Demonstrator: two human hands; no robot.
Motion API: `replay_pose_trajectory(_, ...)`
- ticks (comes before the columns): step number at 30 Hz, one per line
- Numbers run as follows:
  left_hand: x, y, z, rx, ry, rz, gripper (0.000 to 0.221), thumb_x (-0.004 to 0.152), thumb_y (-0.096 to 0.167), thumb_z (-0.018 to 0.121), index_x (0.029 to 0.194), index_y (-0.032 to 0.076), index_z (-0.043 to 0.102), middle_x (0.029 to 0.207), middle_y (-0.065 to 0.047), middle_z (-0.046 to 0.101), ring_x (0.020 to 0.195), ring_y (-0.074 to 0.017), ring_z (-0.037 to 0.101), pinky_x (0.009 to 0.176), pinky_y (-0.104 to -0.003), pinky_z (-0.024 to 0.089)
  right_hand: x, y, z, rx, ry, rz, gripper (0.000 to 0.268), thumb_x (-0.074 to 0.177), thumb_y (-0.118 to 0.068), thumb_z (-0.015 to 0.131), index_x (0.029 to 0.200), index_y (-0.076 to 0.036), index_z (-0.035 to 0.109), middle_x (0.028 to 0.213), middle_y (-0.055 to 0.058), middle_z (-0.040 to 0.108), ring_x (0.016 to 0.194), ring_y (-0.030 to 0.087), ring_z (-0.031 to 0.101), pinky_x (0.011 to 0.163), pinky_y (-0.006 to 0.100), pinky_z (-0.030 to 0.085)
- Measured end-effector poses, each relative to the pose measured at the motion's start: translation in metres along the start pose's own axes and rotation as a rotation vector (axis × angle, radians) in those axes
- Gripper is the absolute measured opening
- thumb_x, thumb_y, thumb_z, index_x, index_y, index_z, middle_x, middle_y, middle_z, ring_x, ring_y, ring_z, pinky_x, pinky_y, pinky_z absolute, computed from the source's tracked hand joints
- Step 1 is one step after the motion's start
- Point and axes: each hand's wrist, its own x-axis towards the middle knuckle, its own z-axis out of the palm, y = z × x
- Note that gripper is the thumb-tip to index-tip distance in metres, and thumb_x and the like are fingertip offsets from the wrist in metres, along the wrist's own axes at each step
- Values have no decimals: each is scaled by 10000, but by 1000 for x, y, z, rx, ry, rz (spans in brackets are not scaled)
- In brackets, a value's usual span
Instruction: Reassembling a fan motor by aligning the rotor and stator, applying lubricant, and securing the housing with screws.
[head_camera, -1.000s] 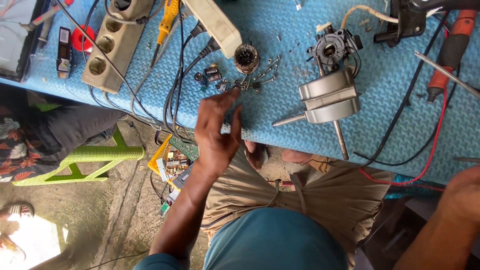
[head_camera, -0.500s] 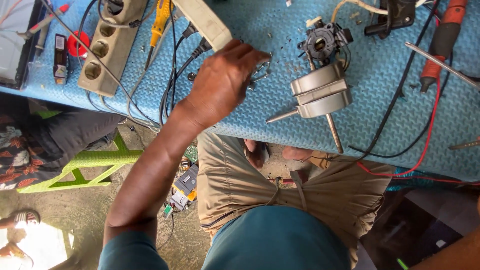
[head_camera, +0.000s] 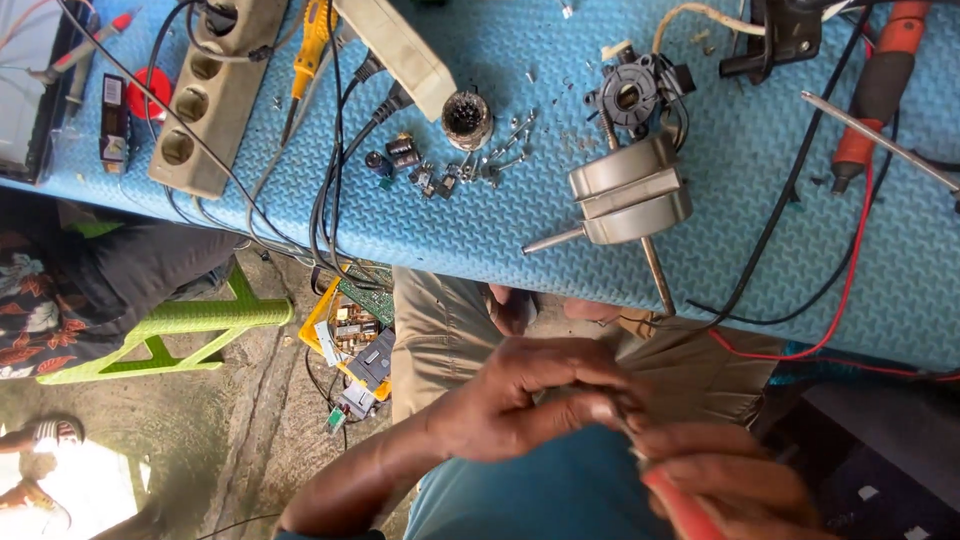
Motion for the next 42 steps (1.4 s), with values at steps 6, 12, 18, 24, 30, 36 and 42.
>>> replay_pose_trajectory(6,-15,-16,-18,-488,198,-125,232,1001,37,707,1214,-40,657,1083,-178,743,939,-226,762,877,-330,677,7,3,21,-106,-65,-35,254,741,-60,895,898,-142,713,1101,53,647,1040,256,785,966,390,740)
replay_pose_trajectory(12,-6,6,-36,-250,104,-7,448,969,29,765,1360,61,548,1471,-235,610,983,-260,785,771,-345,702,-9,22,1,229,-326,187,198,928,-169,686,1095,-74,736,1097,213,742,887,232,847,784,240,682)
replay_pose_trajectory(18,-8,8,-34,-181,155,-34,518,921,35,809,1367,61,547,1104,-166,762,949,-240,797,775,-317,700,0,8,1,1270,-375,845,437,1122,-179,583,1519,-45,459,1412,434,550,996,475,714,752,467,625)
replay_pose_trajectory(24,-8,-9,-22,-332,140,16,445,1006,145,761,1403,93,567,1167,-120,734,1075,-248,776,979,-380,690,-6,15,21,856,-279,829,460,1023,-156,631,1456,-60,511,1199,281,733,751,236,690,575,325,563)
replay_pose_trajectory(30,-3,-10,-5,-84,255,126,200,1087,281,602,1088,110,706,1091,-44,707,1080,-242,679,1073,-418,564,7,7,23,531,-293,869,430,1007,-264,595,1398,-90,554,968,171,803,652,185,754,506,255,481)
replay_pose_trajectory(36,-8,-3,-3,-110,175,98,266,1097,297,567,996,77,678,1181,-100,611,1414,-372,570,1208,-536,507,20,1,40,273,-420,799,337,989,-345,583,1192,-91,672,875,32,771,652,121,768,673,275,639)
replay_pose_trajectory(42,-22,12,-1,-90,414,40,275,1110,306,526,985,92,645,1054,-107,683,1010,-220,689,1224,-567,521,11,7,59,158,-375,707,203,980,-263,596,917,-93,686,719,4,691,519,68,616,486,247,500)
